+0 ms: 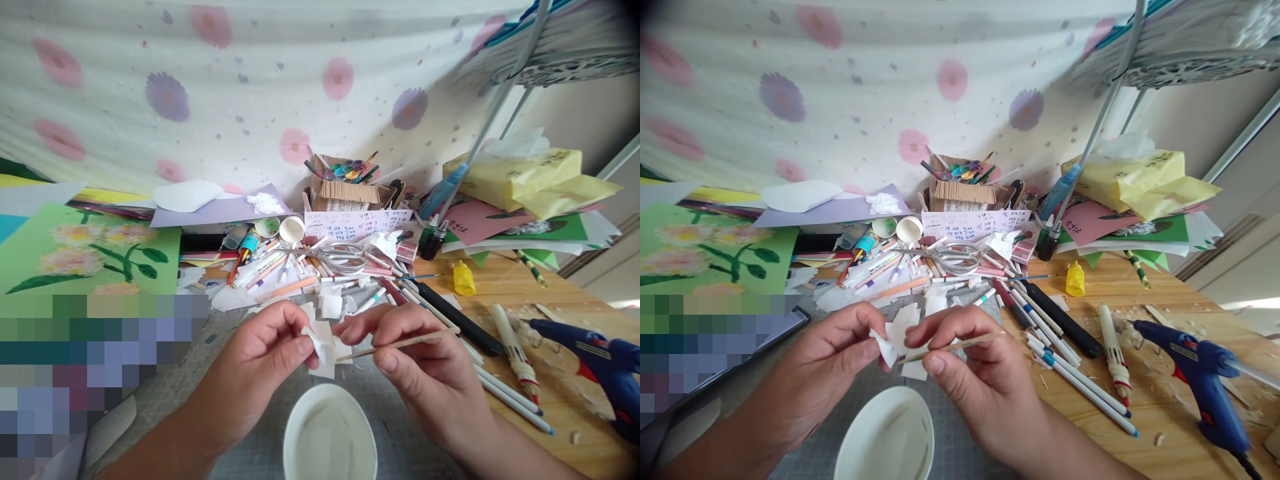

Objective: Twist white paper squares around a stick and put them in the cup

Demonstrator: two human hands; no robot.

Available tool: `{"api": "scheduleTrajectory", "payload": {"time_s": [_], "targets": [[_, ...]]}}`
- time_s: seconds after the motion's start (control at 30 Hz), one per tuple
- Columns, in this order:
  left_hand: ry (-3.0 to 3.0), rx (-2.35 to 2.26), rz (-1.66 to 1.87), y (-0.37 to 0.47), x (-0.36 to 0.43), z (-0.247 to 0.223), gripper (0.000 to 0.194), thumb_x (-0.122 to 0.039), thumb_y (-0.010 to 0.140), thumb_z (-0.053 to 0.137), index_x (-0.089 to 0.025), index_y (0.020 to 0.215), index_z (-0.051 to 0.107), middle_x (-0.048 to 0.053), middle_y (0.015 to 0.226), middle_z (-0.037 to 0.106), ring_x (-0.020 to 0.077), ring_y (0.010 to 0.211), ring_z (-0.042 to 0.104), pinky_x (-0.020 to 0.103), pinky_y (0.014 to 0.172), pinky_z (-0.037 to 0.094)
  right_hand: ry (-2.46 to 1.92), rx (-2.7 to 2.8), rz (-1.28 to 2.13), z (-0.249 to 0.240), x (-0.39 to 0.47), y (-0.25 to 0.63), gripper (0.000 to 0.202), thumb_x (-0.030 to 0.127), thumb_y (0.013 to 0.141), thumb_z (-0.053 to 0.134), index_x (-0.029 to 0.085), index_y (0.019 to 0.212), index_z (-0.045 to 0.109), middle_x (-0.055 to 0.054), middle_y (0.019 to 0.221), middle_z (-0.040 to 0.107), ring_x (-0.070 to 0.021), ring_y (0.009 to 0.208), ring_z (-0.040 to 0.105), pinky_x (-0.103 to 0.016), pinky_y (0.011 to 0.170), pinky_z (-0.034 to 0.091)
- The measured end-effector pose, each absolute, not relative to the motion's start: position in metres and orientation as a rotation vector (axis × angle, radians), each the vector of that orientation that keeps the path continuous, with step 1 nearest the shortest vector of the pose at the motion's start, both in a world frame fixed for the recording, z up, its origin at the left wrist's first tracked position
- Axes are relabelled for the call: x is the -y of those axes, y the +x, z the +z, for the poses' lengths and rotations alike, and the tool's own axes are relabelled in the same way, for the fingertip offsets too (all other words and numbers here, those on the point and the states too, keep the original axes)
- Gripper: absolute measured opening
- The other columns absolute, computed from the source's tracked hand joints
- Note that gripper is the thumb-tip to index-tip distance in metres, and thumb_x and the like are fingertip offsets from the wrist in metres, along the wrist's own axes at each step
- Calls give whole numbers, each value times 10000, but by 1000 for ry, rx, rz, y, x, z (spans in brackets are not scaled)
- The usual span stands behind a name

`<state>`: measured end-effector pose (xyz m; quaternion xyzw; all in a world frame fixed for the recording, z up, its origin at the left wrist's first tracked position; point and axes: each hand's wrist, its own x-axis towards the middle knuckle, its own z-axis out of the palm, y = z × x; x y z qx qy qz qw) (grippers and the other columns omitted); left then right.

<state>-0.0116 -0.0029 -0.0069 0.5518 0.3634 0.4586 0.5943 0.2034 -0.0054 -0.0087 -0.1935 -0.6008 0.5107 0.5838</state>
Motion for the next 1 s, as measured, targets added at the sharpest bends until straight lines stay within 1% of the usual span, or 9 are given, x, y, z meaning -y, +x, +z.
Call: {"api": "scheduleTrajectory", "payload": {"time_s": [0.13, 0.3, 0.33, 0.43, 0.5, 0.57, 0.7, 0.83, 1.0], "targets": [[1273, -789, 1032, -10, 4, -6, 142, -295, 981, 702, -227, 863, 662, -34, 801, 760, 137, 813, 671, 239, 780, 493, -427, 1432, 1174, -4, 7, 202, 93, 239, 971, 733, 308, 1013, 778, -13, 1070, 789, -173, 1108, 736, -319, 1009, 572], [1238, -764, 1058, -9, 3, -5, 55, -252, 957, 736, -242, 913, 705, -48, 828, 781, 114, 813, 710, 195, 760, 518, -404, 1450, 1264, -4, 7, 201, 102, 236, 977, 721, 313, 1015, 776, -8, 1104, 762, -135, 904, 768, -292, 894, 621], [1222, -767, 1054, -9, 3, -4, 45, -234, 934, 758, -244, 924, 715, -47, 843, 784, 116, 815, 719, 194, 757, 525, -409, 1451, 1264, -4, 7, 201, 95, 238, 975, 724, 308, 1015, 775, -9, 1101, 763, -132, 910, 765, -283, 896, 617], [1186, -825, 1034, -8, 3, -1, 115, -198, 850, 819, -235, 918, 734, -36, 856, 776, 129, 798, 720, 203, 735, 539, -425, 1453, 1240, -6, 5, 202, 70, 247, 971, 734, 291, 1013, 770, -21, 1106, 783, -140, 1038, 740, -259, 931, 587], [1195, -879, 1043, -7, 3, 0, 127, -197, 811, 840, -224, 884, 740, -37, 799, 753, 125, 746, 694, 197, 691, 531, -418, 1448, 1254, -7, 3, 202, 65, 252, 975, 732, 288, 1018, 765, -27, 1130, 794, -145, 1090, 725, -263, 952, 574], [1206, -911, 1051, -6, 3, 1, 122, -200, 791, 849, -215, 844, 740, -44, 736, 735, 117, 692, 669, 188, 648, 518, -403, 1435, 1288, -8, 3, 202, 76, 247, 980, 727, 295, 1027, 763, -20, 1146, 798, -139, 1083, 727, -269, 959, 574], [1218, -915, 1037, -6, 4, 1, 98, -203, 818, 813, -204, 791, 719, -47, 673, 755, 111, 658, 684, 179, 634, 520, -388, 1408, 1302, -8, 3, 200, 90, 229, 982, 725, 295, 1028, 766, -9, 1134, 801, -129, 1087, 727, -254, 954, 576], [1297, -972, 1044, -7, 5, 1, 146, -217, 867, 758, -202, 742, 685, -59, 647, 754, 99, 640, 684, 174, 650, 525, -376, 1387, 1285, -8, 4, 199, 82, 216, 982, 723, 278, 1020, 759, -14, 1106, 798, -137, 1073, 737, -258, 946, 585], [1358, -996, 1015, -7, 5, 3, 166, -246, 905, 725, -210, 752, 671, -60, 659, 747, 106, 674, 681, 177, 661, 524, -384, 1372, 1285, -9, 3, 198, 87, 201, 979, 725, 272, 1009, 766, -15, 1064, 786, -138, 1001, 764, -267, 907, 612]]}}
